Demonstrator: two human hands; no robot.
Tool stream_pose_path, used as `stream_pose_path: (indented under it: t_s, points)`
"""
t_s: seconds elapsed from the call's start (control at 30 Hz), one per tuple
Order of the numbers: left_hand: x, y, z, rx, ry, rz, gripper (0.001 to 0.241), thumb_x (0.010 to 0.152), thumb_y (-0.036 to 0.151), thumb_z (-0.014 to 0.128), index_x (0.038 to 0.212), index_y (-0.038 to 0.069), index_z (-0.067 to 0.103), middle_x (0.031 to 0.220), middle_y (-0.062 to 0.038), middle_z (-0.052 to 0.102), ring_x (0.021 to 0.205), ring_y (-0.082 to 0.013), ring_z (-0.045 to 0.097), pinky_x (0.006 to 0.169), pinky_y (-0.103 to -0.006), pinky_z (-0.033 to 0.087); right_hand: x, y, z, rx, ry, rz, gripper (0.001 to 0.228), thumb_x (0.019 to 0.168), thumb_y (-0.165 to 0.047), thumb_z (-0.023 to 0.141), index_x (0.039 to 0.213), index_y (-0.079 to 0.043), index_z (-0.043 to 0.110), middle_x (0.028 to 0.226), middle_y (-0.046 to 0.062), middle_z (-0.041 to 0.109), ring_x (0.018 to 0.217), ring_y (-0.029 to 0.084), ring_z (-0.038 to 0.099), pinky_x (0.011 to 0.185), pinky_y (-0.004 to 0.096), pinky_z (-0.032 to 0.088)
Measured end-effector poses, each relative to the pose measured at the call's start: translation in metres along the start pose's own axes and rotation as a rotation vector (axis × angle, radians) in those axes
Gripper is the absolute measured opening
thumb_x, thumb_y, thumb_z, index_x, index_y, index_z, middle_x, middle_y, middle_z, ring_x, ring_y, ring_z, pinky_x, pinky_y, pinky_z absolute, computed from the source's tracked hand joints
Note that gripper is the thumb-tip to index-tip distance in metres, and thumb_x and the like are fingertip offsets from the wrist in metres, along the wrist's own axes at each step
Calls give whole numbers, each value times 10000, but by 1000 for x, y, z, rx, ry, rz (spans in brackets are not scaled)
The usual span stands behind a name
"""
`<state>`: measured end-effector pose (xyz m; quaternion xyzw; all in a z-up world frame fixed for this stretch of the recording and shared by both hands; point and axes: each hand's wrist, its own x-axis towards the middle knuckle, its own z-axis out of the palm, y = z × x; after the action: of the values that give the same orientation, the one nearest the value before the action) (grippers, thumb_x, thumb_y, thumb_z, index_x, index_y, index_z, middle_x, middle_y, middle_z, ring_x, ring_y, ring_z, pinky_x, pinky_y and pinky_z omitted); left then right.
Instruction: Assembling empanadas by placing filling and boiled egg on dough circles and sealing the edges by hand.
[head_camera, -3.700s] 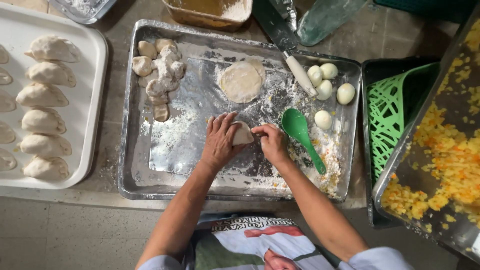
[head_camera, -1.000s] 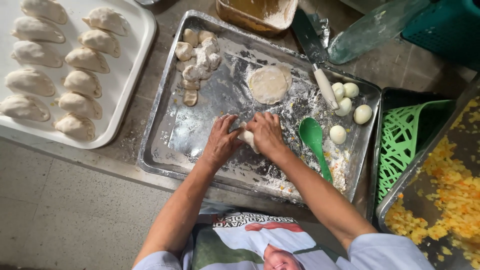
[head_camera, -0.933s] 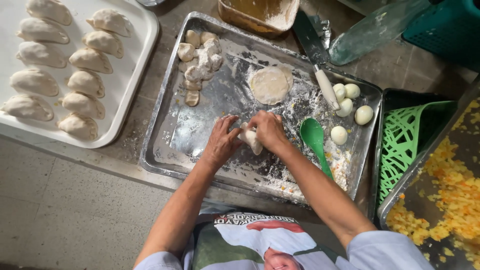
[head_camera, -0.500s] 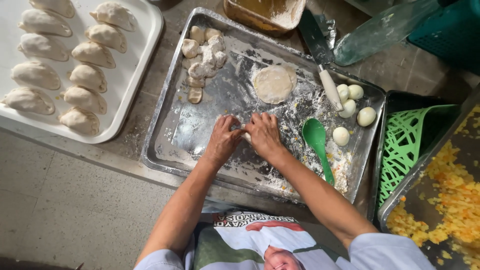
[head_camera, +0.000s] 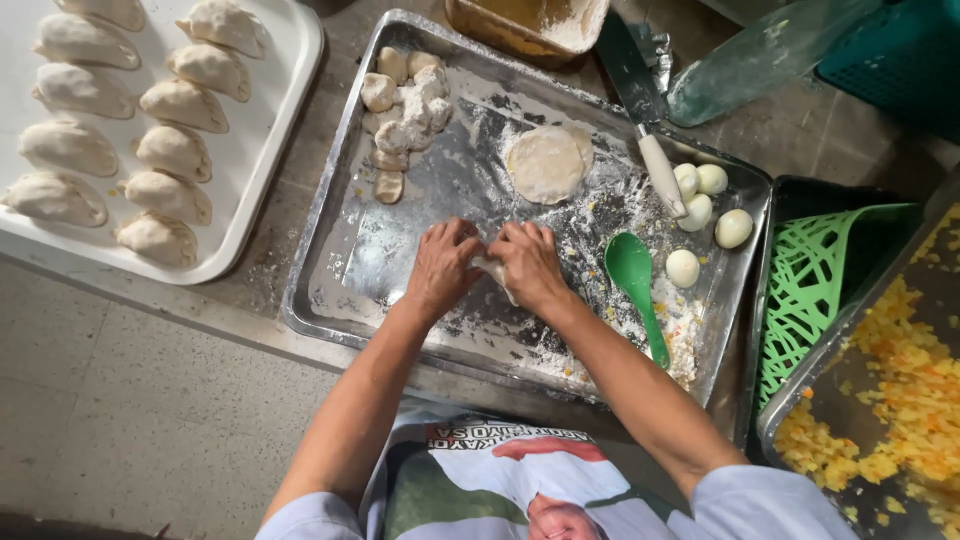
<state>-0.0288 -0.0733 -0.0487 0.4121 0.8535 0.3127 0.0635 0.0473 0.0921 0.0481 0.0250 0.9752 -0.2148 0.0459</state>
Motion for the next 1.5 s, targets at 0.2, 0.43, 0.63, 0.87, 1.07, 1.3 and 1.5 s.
stream_pose_path:
  t_s: [0.2, 0.43, 0.63, 0.87, 1.07, 1.3, 1.5]
  points:
    - [30, -2, -33, 59, -265, 38, 162, 729, 272, 842, 869, 241, 767, 1124, 13, 587, 1038, -255, 636, 913, -457, 520, -32, 41, 77, 371, 421, 16, 373, 978, -241, 425, 1211, -82, 670, 1120, 106, 655, 1056, 313, 660, 966, 439, 481]
    - [77, -7, 25, 198, -499, -42, 278, 622, 313, 933, 825, 176, 801, 1022, -45, 644, 807, -299, 713, 697, -540, 583, -26, -6, 82, 198, 598, 19, 470, 1058, -423, 415, 1325, -64, 559, 1170, 85, 624, 1133, 268, 618, 1046, 440, 431]
    - [79, 14, 22, 215, -570, -168, 381, 710, 223, 896, 994, -2, 780, 1126, -126, 597, 881, -406, 743, 756, -568, 587, -22, -4, 85, 70, 623, -5, 389, 1012, -346, 485, 1300, -91, 543, 1149, 42, 587, 1140, 251, 605, 1074, 477, 423]
    - [26, 22, -46, -87, -75, 31, 171, 772, 153, 796, 918, 64, 789, 988, -151, 649, 806, -415, 725, 671, -524, 605, -31, -3, 62, 94, 557, -26, 477, 1025, -436, 541, 1346, -85, 576, 1259, 100, 618, 1182, 311, 611, 1041, 465, 469]
    - [-6, -3, -129, -385, 273, -156, 330, 873, 114, 745, 1195, 151, 681, 1120, -96, 602, 1005, -399, 685, 806, -485, 583, -21, 26, 57, 917, 699, 768, 308, 1028, -232, 563, 1308, -110, 600, 1246, 212, 639, 1129, 421, 640, 937, 570, 558]
    - [-38, -38, -142, -504, 360, -220, 279, 871, 134, 738, 1142, 187, 695, 1043, -37, 641, 975, -317, 702, 828, -419, 582, 129, -74, 19, 1592, 382, 841, 288, 1046, -250, 540, 1306, -133, 582, 1195, 219, 694, 1005, 418, 724, 726, 643, 658]
    - [-58, -42, -110, -332, 173, -74, 129, 863, 178, 714, 989, 148, 715, 955, -85, 652, 860, -339, 695, 709, -449, 571, 311, -244, 31, 990, -145, -177, 491, 972, -233, 692, 1440, -125, 590, 1462, 191, 552, 1370, 320, 527, 1113, 510, 440]
